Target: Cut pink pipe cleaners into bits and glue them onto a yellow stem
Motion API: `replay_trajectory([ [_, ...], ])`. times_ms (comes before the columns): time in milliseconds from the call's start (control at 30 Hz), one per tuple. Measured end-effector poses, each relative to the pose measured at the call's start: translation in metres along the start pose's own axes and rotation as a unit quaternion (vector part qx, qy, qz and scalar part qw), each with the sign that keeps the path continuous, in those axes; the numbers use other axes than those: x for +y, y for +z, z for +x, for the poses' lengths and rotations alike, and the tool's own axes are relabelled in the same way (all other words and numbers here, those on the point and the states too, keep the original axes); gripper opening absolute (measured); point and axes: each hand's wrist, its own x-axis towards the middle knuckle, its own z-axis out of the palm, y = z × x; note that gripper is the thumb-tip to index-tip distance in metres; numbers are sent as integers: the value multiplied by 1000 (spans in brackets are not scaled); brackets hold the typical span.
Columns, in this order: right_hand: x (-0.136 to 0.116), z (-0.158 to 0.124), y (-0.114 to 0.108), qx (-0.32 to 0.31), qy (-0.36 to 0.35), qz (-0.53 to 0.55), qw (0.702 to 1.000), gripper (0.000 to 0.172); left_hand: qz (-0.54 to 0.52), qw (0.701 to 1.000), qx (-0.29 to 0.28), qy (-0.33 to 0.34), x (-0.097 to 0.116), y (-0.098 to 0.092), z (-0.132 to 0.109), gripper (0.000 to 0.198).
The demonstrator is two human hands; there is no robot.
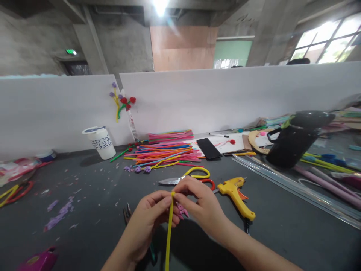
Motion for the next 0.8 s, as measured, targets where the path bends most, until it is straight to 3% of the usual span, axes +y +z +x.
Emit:
replay_trajectory([
  [133, 2, 3, -2, -34, 112, 150, 982, 6, -4, 1000, 5, 2, -1, 0, -2, 14],
  [200, 3, 5, -5, -48, 118, 169, 977, 5, -8, 1000, 22, -7, 0, -1, -2, 14],
  [400, -5, 8, -15, -92, 22, 38, 995, 11, 28, 997, 47, -47, 5, 0, -1, 19],
  [667, -3, 5, -7, -65, 18, -33, 997, 11, 119, 988, 95, -9, 1, 5, -1, 17],
  [800, 1, 4, -4, -47, 25, -40, 998, 11, 139, 986, 85, 16, 1, 8, -2, 18],
])
